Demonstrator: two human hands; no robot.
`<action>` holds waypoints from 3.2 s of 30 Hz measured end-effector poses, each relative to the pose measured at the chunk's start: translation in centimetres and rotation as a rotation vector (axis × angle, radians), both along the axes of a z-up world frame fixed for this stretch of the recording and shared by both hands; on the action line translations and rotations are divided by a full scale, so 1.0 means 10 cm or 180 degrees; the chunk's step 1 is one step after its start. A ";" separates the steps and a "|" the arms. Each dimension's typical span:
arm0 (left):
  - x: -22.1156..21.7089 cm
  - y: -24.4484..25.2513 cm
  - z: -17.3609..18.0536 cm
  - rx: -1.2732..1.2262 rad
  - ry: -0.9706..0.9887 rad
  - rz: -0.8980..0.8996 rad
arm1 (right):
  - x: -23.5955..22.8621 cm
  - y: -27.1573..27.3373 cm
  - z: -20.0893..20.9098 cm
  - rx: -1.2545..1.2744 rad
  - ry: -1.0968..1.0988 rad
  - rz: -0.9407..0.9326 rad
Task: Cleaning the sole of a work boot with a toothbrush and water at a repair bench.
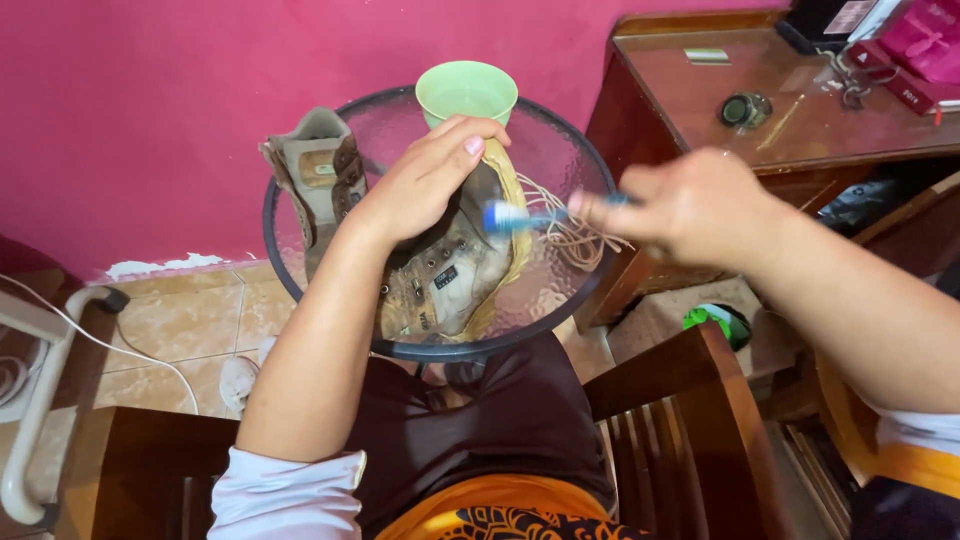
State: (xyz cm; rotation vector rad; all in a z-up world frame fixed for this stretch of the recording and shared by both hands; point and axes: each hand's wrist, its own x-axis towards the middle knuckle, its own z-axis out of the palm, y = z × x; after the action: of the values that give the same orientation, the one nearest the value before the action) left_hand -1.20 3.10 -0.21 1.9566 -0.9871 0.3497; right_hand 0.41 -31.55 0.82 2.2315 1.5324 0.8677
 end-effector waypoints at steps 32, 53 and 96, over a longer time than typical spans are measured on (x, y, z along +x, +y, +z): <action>-0.08 -0.09 0.06 -0.0174 0.1214 0.0367 | -0.42 0.39 0.24 -0.0589 0.0183 -0.0484; 0.47 -0.11 -0.10 0.0305 0.1143 0.1370 | -0.02 0.47 -1.06 0.0788 0.0784 -0.0545; 1.37 0.47 -1.25 0.1645 0.2066 0.2238 | -0.18 0.89 -1.67 0.1167 0.1284 0.0397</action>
State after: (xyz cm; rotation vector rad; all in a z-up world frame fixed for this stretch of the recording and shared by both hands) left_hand 12.55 7.77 -12.69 2.6023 0.0701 -0.1950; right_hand -1.40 -22.66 -15.90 2.7305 1.8257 0.8228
